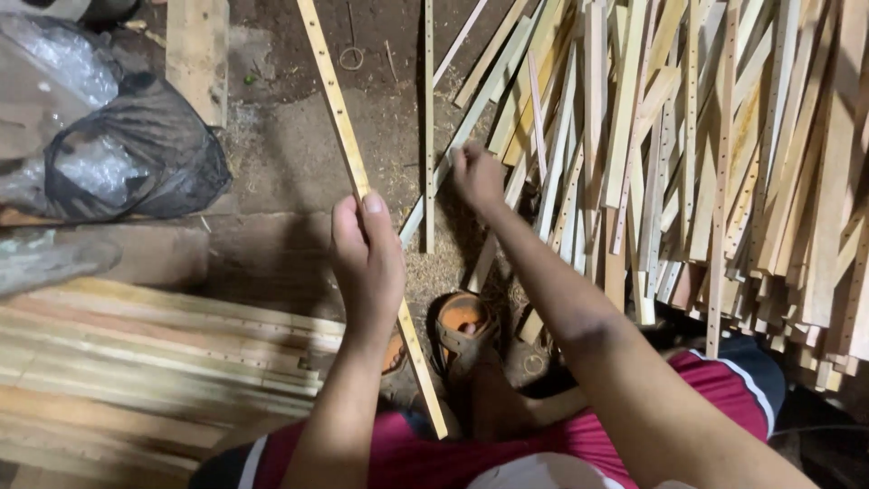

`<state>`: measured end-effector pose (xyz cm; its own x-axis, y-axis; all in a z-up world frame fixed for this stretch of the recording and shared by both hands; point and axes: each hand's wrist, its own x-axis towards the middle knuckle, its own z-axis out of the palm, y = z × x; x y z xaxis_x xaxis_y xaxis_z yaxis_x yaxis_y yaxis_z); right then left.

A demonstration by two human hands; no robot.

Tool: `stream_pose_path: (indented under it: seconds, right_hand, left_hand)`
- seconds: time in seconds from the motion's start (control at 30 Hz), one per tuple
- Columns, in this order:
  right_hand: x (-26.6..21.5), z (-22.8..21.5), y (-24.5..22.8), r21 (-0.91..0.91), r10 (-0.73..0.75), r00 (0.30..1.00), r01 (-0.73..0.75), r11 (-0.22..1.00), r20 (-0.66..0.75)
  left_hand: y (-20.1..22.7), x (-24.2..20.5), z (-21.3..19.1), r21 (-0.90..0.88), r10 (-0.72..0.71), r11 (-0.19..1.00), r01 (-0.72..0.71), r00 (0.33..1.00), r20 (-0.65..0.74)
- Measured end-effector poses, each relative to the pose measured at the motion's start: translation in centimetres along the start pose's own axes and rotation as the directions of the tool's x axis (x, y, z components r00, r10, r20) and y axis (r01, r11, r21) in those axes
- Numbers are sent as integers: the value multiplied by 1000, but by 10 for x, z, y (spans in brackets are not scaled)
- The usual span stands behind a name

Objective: The person sits on the floor and sorts thin wooden slats with pre-drilled holes. They pick up individual pieces from a large pile, inspect them, and place them into a separate stack. The process is repeated continuously throughout the clip.

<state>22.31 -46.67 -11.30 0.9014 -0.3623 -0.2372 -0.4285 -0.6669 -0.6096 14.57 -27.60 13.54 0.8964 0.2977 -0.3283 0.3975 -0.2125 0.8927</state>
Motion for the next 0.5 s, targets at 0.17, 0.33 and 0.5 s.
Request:
stream_pose_path:
  seconds: [0.17, 0.33, 0.5]
  right_hand:
    - [136, 17, -2, -95, 135, 988, -142, 985, -72]
    - [160, 7, -24, -252, 88, 995, -95, 963, -40]
    - [100, -36, -37, 644, 353, 920, -377, 666, 173]
  left_hand:
    - [22, -3, -11, 9, -64, 998, 64, 998, 19]
    - [16, 3, -16, -9, -75, 997, 75, 997, 19]
    - [26, -2, -13, -16, -81, 997, 81, 996, 30]
